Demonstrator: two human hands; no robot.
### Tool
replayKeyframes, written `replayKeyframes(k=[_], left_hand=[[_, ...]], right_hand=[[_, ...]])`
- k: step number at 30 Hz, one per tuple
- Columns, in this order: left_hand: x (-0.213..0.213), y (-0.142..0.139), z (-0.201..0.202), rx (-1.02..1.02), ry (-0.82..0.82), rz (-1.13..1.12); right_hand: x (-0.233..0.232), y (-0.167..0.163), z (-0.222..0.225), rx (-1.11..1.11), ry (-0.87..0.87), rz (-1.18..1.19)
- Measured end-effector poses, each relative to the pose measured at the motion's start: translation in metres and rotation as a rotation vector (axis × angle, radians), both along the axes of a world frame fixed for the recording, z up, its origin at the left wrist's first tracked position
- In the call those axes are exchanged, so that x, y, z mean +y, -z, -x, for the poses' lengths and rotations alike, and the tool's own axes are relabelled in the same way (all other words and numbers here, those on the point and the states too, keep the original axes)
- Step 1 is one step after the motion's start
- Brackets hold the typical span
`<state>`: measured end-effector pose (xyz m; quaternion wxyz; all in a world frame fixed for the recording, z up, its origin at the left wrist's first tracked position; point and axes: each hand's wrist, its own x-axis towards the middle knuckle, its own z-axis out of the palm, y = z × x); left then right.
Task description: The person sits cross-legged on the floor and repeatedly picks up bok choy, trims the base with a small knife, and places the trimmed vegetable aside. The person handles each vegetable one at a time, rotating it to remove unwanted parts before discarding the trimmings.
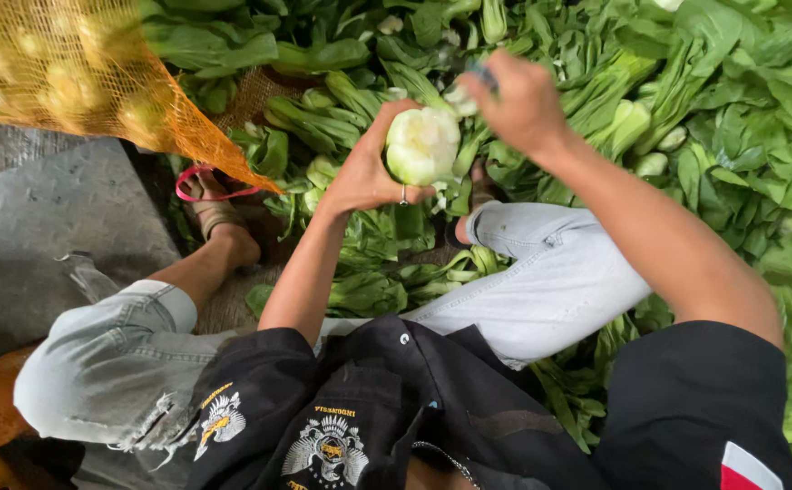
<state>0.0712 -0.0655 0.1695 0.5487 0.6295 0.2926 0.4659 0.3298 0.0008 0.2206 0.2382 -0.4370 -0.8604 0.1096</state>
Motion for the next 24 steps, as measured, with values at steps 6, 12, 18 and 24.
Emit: replayKeyframes(k=[6,12,18,24], left_hand=[[0.001,0.001,-0.003,-0.132,-0.149,0.163],[0.011,-0.003,-0.001,-0.120,-0.159,0.156],[0.002,-0.014,0.005,-0.101,-0.075,0.221],[-0.002,-0.027,0.008,-0.020,-0.071,0.088]], right_hand=[[0.001,-0.003,-0.032,-0.079,0.076,-0.046],[-0.028,-0.027,-0.013,-0.238,-0.138,-0.156],[-0.027,-0.032,0.003,-0.261,-0.226,-0.177],[-0.026,-0.040,0.010,-0.283,-0.286,-0.250]])
